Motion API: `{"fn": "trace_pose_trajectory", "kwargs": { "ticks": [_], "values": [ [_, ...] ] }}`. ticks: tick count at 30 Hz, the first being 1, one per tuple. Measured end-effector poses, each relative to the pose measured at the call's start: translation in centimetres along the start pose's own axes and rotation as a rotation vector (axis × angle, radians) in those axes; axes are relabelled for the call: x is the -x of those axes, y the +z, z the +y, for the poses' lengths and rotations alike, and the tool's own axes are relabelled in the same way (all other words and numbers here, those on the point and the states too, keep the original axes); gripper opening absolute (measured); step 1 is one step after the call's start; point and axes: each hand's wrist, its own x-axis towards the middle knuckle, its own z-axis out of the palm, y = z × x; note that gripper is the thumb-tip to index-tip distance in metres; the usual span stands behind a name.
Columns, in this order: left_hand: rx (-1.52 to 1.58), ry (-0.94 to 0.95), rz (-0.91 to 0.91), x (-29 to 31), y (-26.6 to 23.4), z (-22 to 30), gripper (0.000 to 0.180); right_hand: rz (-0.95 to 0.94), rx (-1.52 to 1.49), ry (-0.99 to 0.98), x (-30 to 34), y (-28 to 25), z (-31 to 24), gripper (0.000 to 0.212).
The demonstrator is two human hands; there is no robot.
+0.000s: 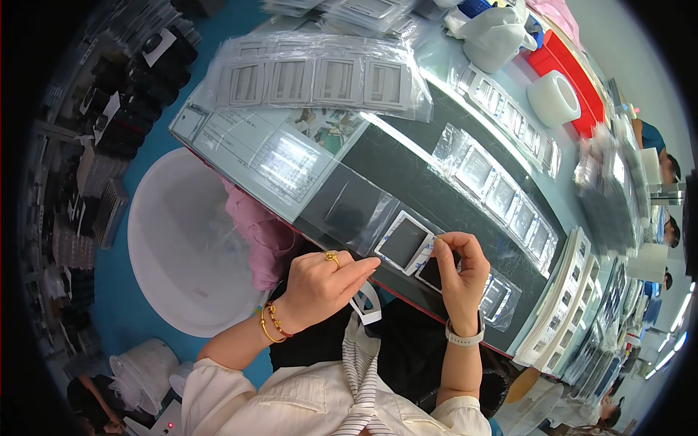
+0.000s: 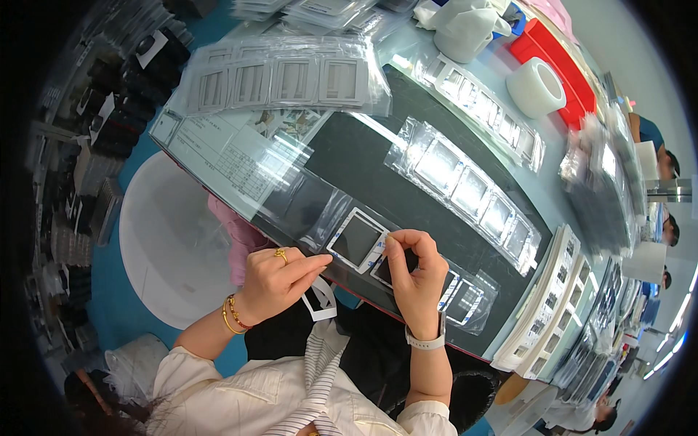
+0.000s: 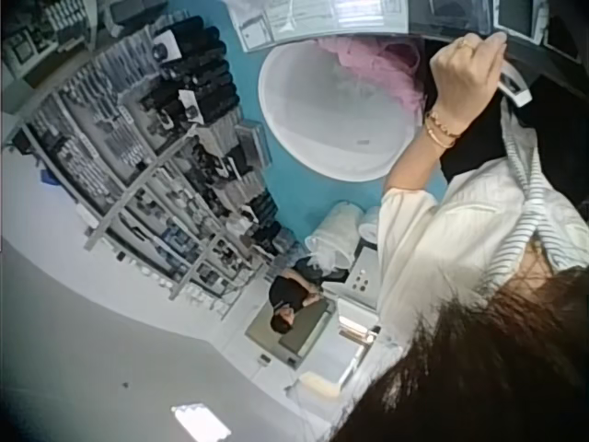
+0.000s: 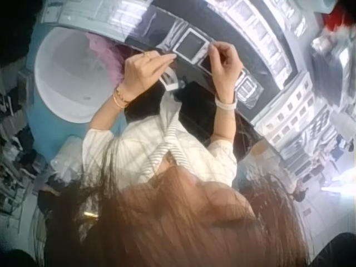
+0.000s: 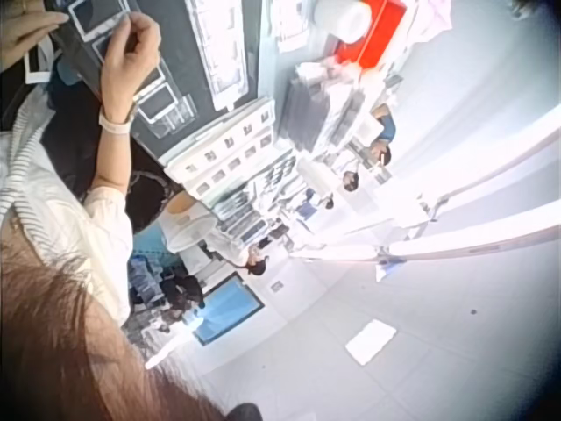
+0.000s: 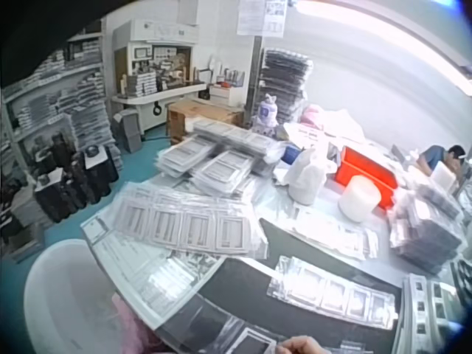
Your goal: The person peels backing strips and applies adhesive tape frames onto rectangular plates laid on the table, pressing them down by hand. The person then folds a protective plastic sheet over the plates, presses the film flat, and sets the finished set aside.
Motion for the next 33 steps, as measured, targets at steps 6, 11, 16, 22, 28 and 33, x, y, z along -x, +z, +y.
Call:
{"fn": "trace_pose_trajectory", "kwargs": {
  "ticks": [6,11,16,22,28,33],
  "values": [
    [0.009,0.005,0.012,0.1,0.1,-0.1,0.024,0.002,0.026,-0.013,0.0,0.0,-0.1,0.003],
    [0.004,0.003,0.017,0.0,0.1,0.0,0.026,0.008,0.011,-0.008,0.1,0.0,0.1,0.004],
    [-0.025,0.010,0.007,-0.2,0.0,0.2,0.026,0.008,0.067,-0.034,0.1,0.0,0.1,0.006],
    [-0.028,0.002,-0.008,-0.5,0.0,0.3,0.027,0.003,0.087,-0.039,0.0,-0.1,-0.1,0.006],
    [-0.047,0.010,-0.040,-0.4,-0.1,0.6,0.026,0.007,0.125,-0.051,0.0,0.1,-0.1,0.008],
    [-0.015,0.006,-0.068,-0.9,0.2,1.5,0.025,0.018,0.141,-0.066,0.0,0.0,0.1,0.008]
  ]
}}
